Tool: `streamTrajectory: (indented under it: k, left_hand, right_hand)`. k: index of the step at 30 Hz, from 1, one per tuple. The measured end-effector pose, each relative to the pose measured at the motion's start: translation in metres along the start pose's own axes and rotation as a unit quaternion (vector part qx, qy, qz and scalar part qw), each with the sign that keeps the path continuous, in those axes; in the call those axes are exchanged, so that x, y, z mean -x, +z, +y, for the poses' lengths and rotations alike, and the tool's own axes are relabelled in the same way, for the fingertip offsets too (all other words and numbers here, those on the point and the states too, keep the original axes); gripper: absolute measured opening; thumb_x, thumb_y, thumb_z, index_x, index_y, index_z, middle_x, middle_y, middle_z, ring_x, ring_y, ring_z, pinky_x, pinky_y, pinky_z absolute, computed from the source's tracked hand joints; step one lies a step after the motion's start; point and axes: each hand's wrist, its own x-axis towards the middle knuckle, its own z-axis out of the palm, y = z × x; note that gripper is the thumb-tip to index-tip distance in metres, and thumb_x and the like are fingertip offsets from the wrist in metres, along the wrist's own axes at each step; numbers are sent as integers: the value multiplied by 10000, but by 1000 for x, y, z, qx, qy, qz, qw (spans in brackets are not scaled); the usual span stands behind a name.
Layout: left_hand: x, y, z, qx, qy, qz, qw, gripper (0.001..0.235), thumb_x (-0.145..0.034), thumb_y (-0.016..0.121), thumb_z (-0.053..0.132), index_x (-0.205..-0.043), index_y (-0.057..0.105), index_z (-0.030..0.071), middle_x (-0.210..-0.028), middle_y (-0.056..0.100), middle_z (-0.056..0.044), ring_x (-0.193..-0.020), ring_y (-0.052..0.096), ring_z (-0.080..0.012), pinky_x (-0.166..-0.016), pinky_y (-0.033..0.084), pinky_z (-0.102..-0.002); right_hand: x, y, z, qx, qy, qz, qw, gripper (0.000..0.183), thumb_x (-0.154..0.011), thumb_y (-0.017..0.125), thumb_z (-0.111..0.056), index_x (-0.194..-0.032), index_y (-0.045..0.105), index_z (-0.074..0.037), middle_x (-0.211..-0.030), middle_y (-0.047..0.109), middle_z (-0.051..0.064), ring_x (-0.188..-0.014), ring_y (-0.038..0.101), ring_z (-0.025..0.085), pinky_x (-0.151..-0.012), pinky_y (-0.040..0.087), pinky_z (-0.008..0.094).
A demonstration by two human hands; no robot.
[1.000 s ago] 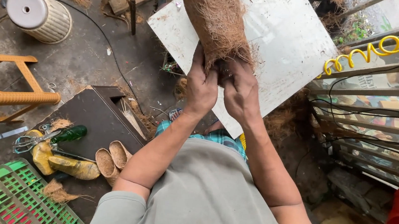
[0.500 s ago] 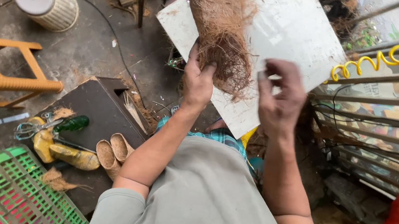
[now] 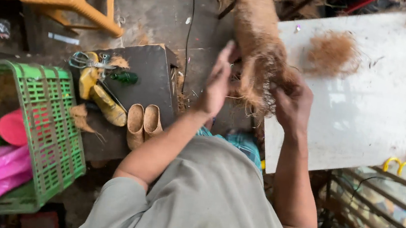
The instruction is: The person cleans a coconut husk by first using a heat gun to burn off loose fibers, then using a hair dryer to blow away debris. Finally, they use scissors to trim remaining fibers and insert a green glass bottle into the husk.
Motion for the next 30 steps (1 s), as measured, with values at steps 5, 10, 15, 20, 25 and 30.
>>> streamTrajectory:
  k: [5, 10, 15, 20, 25, 30]
  left_hand:
    - [19, -81, 73, -425, 282, 94, 855, 731, -842, 687, 113, -1516, 407, 68, -1579, 308, -175, -1500, 260, -374, -1236, 229, -523]
    - [37, -96, 134, -779, 78, 13, 622, 1134, -783, 860, 407, -1600, 93, 229, -1681, 47, -117, -1561, 9, -340, -1244, -43, -609]
    - [36, -123, 126, -761, 73, 107, 636, 1176, -613, 938, 200, -1581, 269, 207, -1475, 496, -224, -1415, 392, -437, -1179, 98, -651]
    - [32, -151, 106, -700, 42, 288, 652, 1249, -550, 961, 251, -1582, 263, 153, -1296, 613, -147, -1223, 581, -350, -1033, 409, -505]
    - [21, -147, 105, -625, -48, 497, 600, 887, -517, 970, 335, -1282, 583, 108, -1175, 633, -104, -1140, 592, -303, -1003, 411, -459]
    - [16, -148, 67, -568, -24, 650, 504, 874, -423, 977, 344, -1173, 596, 108, -1025, 658, -116, -989, 659, -297, -938, 430, -421]
  right_hand:
    - [-49, 40, -12, 107, -22, -209, 972, 195, -820, 704, -42, -1000, 718, -116, -818, 687, 97, -816, 679, 191, -681, 501, 364]
    - [-116, 84, -41, 157, -90, -424, 888, 175, -889, 766, -93, -852, 597, -112, -777, 558, -68, -705, 450, 37, -598, 384, 238]
    - [-166, 157, -96, 160, -183, -555, 795, 144, -790, 689, -15, -918, 730, -67, -758, 711, 78, -760, 599, 116, -680, 487, 318]
    - [-194, 229, -152, 104, -389, -642, 653, 268, -793, 740, 39, -1048, 711, 117, -717, 624, 359, -645, 652, 479, -553, 519, 430]
    - [-288, 306, -140, 76, -197, -683, 699, 559, -998, 632, -245, -1443, 447, 38, -1367, 517, 290, -1262, 526, 427, -1038, 431, 528]
    - [-285, 375, -151, 100, -215, -755, 612, 496, -1013, 621, -142, -1422, 452, 80, -1303, 547, 317, -1186, 574, 443, -996, 453, 537]
